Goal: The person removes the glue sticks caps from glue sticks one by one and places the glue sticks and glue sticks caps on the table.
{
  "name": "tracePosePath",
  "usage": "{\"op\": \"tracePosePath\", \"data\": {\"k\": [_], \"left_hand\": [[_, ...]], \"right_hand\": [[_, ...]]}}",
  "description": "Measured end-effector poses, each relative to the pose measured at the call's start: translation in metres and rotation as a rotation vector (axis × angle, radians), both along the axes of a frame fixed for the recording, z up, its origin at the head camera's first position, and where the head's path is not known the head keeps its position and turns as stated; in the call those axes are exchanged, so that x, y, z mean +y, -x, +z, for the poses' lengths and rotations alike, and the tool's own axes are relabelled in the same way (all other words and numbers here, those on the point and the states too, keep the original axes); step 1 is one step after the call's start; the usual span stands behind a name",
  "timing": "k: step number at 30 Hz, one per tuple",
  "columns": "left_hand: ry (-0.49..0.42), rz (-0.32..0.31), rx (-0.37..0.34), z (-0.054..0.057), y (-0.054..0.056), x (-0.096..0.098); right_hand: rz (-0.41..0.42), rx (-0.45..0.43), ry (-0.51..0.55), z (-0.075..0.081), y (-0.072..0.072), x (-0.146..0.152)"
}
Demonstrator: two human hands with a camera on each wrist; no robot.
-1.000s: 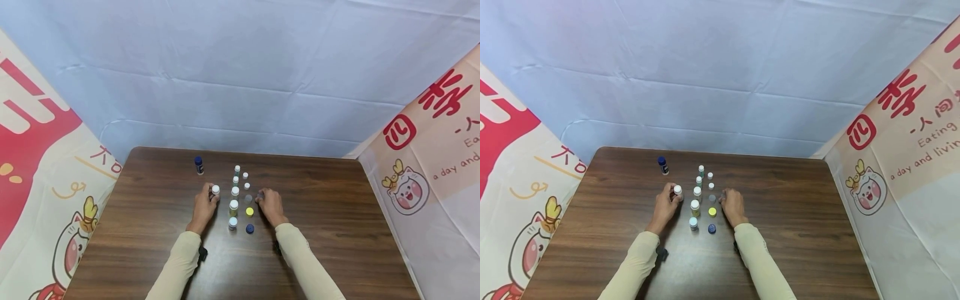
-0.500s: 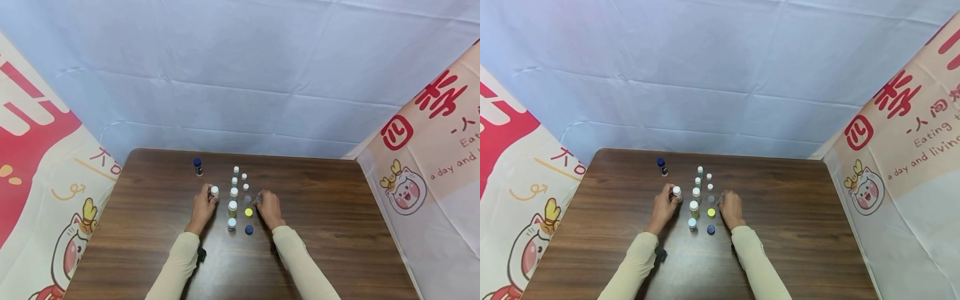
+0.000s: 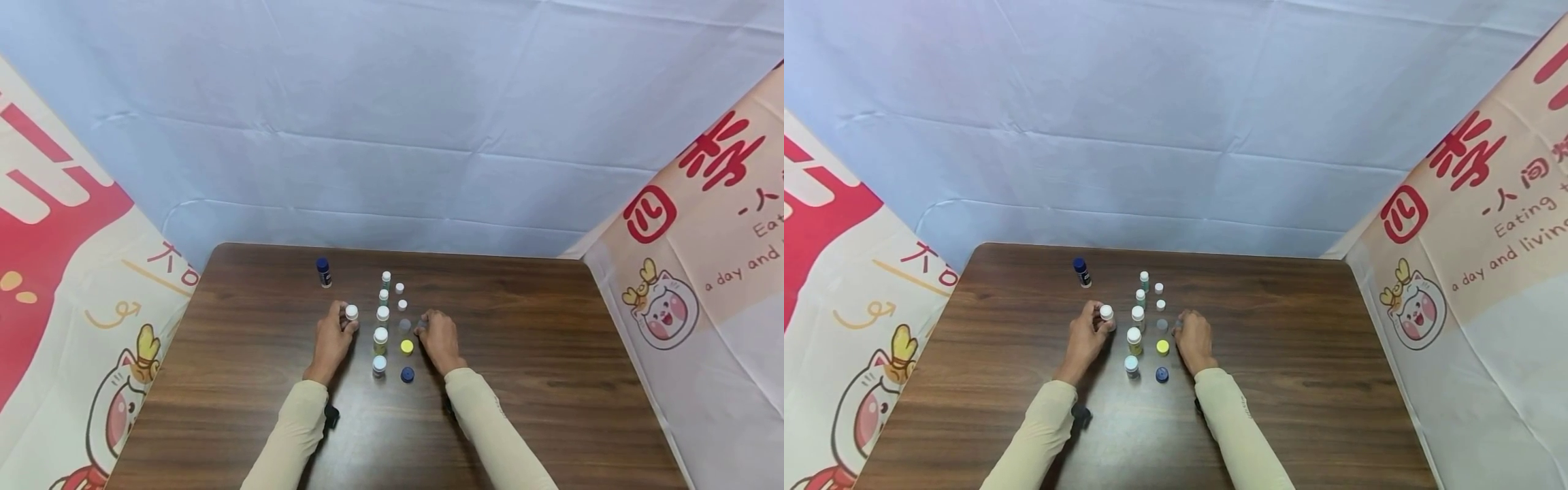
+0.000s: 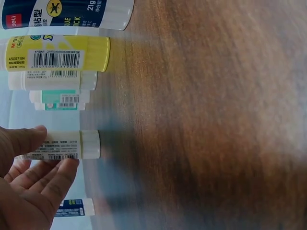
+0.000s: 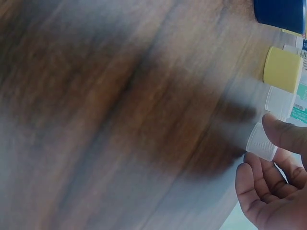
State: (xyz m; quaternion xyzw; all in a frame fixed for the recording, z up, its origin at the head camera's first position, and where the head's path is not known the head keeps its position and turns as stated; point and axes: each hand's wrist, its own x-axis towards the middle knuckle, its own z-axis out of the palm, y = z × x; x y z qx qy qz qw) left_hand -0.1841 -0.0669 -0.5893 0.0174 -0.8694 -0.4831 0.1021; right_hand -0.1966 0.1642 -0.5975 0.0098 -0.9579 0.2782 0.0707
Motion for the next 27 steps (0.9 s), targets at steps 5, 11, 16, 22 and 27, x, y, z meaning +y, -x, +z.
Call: {"op": "tracePosePath", "data": {"k": [5,11,16,22,27], "left_hand": [[-0.055,-0.012,-0.039,-0.002,-0.002,-0.001],[-0.135,-0.009,-0.037,-0.002,-0.008,-0.008],[-0.168,0.048,-0.020,-0.002,-0.005,-0.018],[-0.125,0.160,-0.030,0.003,0.005,-0.030],[-0.121,0.215,-0.033,0.006,0.017,-0.039]], "right_hand": [[0.001,-0.006,-0.001,0.001,-0.001,0.000],[-0.007,-0.004,0.002,0.002,-0.001,0.002],[-0.008,0.010,0.003,0.001,0.000,0.003],[-0.008,0.003,0.002,-0.001,-0.001,0.003],[-0.011,0.006,0.016,0.001,-0.001,0.002]]}}
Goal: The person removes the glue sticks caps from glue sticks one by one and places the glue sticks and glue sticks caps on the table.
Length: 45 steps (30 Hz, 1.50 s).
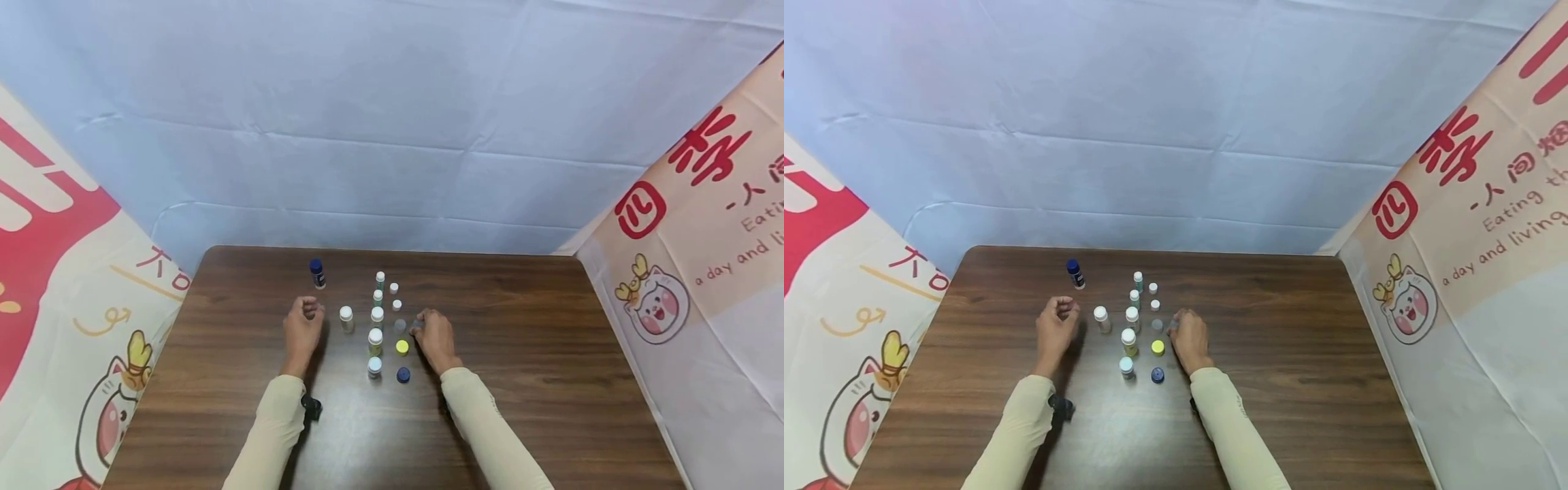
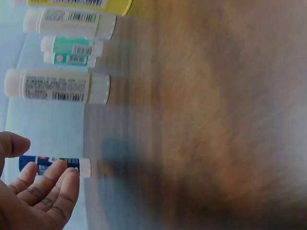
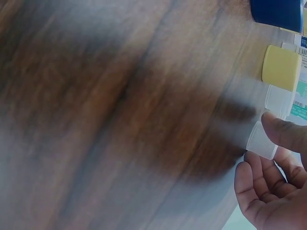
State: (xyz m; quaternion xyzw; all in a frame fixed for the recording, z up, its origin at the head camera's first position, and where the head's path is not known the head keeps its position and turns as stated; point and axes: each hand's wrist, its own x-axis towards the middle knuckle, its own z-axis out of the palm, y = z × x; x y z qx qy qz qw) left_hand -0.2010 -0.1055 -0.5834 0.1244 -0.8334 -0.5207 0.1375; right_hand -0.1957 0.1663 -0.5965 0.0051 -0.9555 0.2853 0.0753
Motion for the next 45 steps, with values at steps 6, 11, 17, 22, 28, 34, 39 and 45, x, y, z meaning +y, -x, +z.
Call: {"op": "tracePosePath", "data": {"k": [6,11,17,22,28,34,39,45], "left_hand": [[-0.041,0.059,0.026,0.000,0.021,-0.007],[0.022,0.057,-0.015,0.003,0.038,-0.013],[0.043,0.011,-0.067,0.003,0.056,-0.016],[-0.016,0.042,-0.040,0.000,0.064,-0.015],[-0.039,0.072,-0.012,-0.004,0.071,-0.011],[-0.004,0.068,-0.017,-0.004,0.074,-0.007],[0.001,0.052,0.014,-0.003,0.071,-0.006],[-0.004,0.036,0.032,-0.002,0.061,-0.009]], "right_hand": [[-0.013,-0.041,0.005,0.001,0.002,-0.002],[-0.018,-0.059,0.014,0.005,0.002,-0.006],[-0.020,-0.058,0.010,0.006,0.002,-0.008],[-0.008,-0.027,0.023,0.004,0.001,-0.007],[-0.006,-0.033,0.007,0.003,0.000,-0.006],[-0.022,-0.048,0.010,0.004,-0.002,-0.003],[-0.022,-0.041,0.014,0.003,-0.002,-0.002],[0.001,-0.031,0.021,0.001,-0.003,0.000]]}}
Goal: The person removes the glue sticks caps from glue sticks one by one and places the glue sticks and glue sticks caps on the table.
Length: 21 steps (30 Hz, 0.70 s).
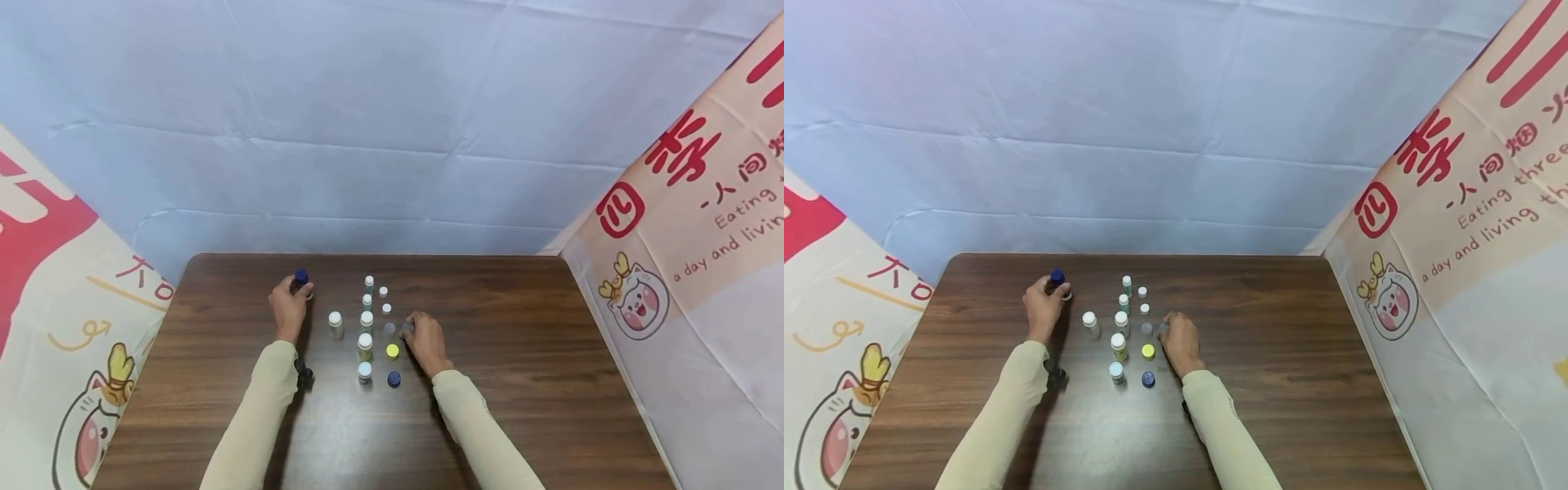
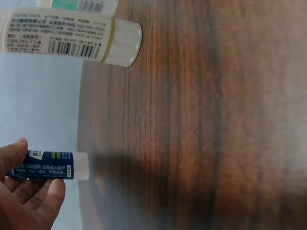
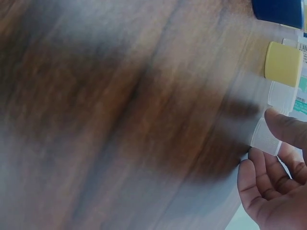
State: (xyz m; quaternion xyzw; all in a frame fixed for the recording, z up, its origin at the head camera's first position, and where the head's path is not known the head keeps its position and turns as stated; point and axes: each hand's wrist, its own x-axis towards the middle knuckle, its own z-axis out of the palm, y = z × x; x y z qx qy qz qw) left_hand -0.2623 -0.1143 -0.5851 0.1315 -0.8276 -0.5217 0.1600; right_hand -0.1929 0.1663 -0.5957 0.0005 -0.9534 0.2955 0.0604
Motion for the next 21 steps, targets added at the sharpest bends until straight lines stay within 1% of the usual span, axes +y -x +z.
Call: {"op": "tracePosePath", "data": {"k": [3,8,12,16,21], "left_hand": [[-0.013,-0.007,0.005,0.002,-0.006,0.000],[-0.005,-0.009,0.000,0.004,-0.017,0.001],[-0.011,-0.014,0.019,0.003,-0.024,0.001],[-0.026,-0.013,0.049,0.005,-0.030,0.004],[-0.033,-0.026,0.076,0.011,-0.038,0.008]], "right_hand": [[0.016,0.017,0.001,-0.002,-0.001,0.001],[0.025,0.030,0.013,-0.003,-0.002,0.001],[0.029,0.030,0.021,-0.004,-0.003,0.000],[0.035,0.015,0.031,-0.004,-0.003,0.001],[0.033,-0.020,0.038,-0.005,-0.003,0.001]]}}
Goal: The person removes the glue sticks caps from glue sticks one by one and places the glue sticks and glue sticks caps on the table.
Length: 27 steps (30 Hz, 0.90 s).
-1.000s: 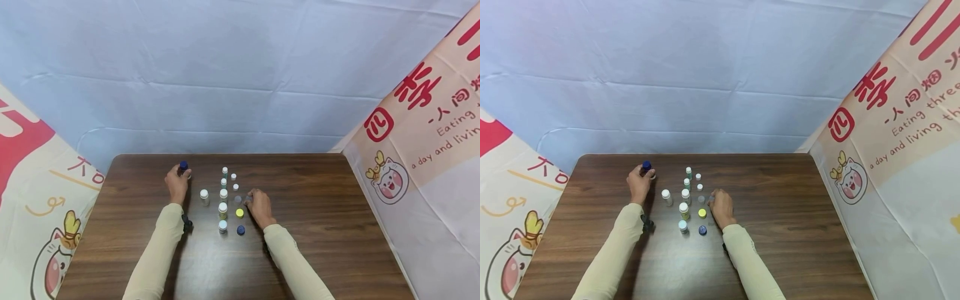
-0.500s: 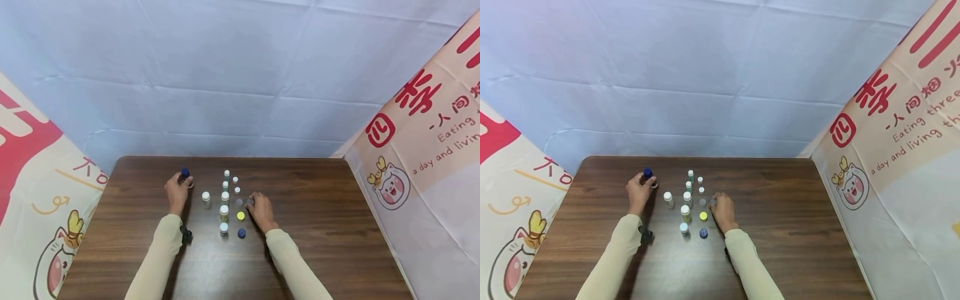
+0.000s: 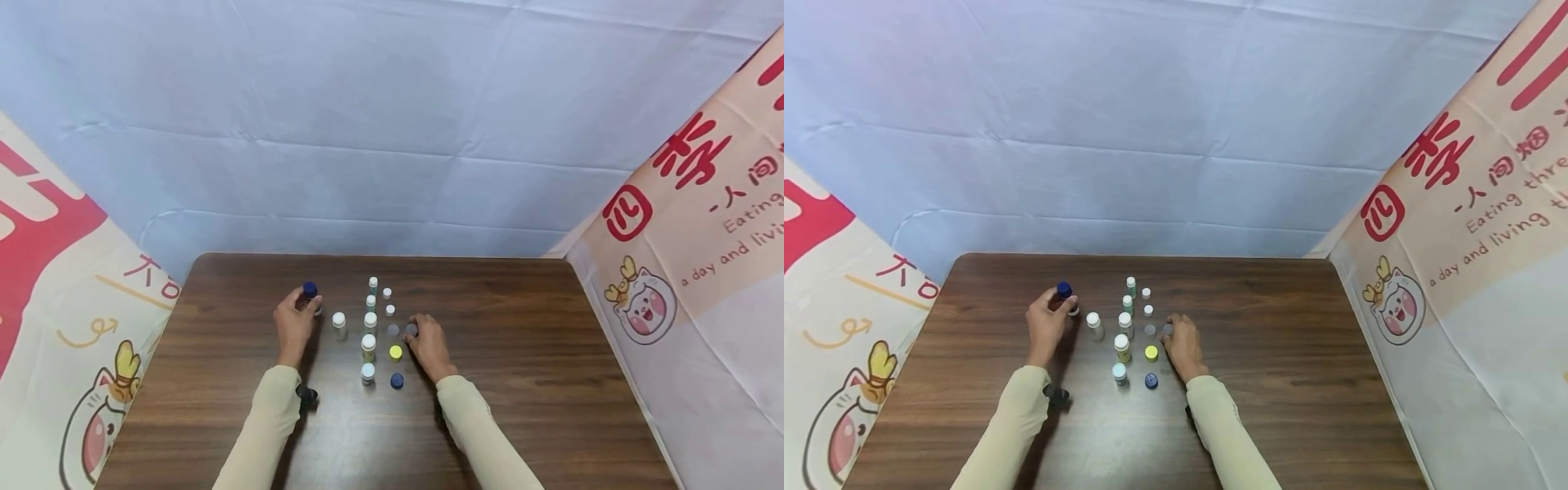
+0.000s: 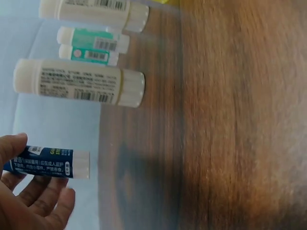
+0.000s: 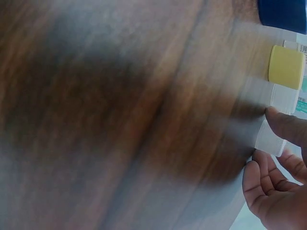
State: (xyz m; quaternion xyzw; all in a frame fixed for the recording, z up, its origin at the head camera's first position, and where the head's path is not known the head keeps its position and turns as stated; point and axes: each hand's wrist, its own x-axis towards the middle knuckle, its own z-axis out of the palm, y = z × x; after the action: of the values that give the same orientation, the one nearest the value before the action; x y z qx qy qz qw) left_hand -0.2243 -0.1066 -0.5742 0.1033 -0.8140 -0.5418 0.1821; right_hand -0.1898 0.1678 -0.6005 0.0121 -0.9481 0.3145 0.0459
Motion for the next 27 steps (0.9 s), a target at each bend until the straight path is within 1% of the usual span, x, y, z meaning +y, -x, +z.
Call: {"op": "tracePosePath", "data": {"k": [4,7,10,13,18,22,27], "left_hand": [[-0.013,-0.031,0.012,0.005,-0.006,0.003],[-0.021,-0.040,0.020,0.008,-0.009,0.003],[-0.008,-0.045,0.035,0.012,-0.013,0.002],[0.012,-0.058,0.063,0.017,-0.015,0.000],[0.018,-0.100,0.112,0.027,-0.019,0.002],[0.020,-0.121,0.145,0.033,-0.022,0.007],[0.037,-0.134,0.215,0.038,-0.026,0.013]], "right_hand": [[-0.007,-0.010,-0.004,0.000,-0.001,0.002],[-0.014,-0.012,-0.002,0.002,-0.004,0.003],[-0.035,-0.009,0.006,0.006,-0.007,0.004],[-0.066,0.021,0.028,0.012,-0.010,0.005],[-0.124,0.080,0.113,0.027,-0.011,0.001],[-0.130,0.120,0.206,0.041,-0.012,-0.007],[-0.137,0.131,0.327,0.060,-0.015,-0.018]]}}
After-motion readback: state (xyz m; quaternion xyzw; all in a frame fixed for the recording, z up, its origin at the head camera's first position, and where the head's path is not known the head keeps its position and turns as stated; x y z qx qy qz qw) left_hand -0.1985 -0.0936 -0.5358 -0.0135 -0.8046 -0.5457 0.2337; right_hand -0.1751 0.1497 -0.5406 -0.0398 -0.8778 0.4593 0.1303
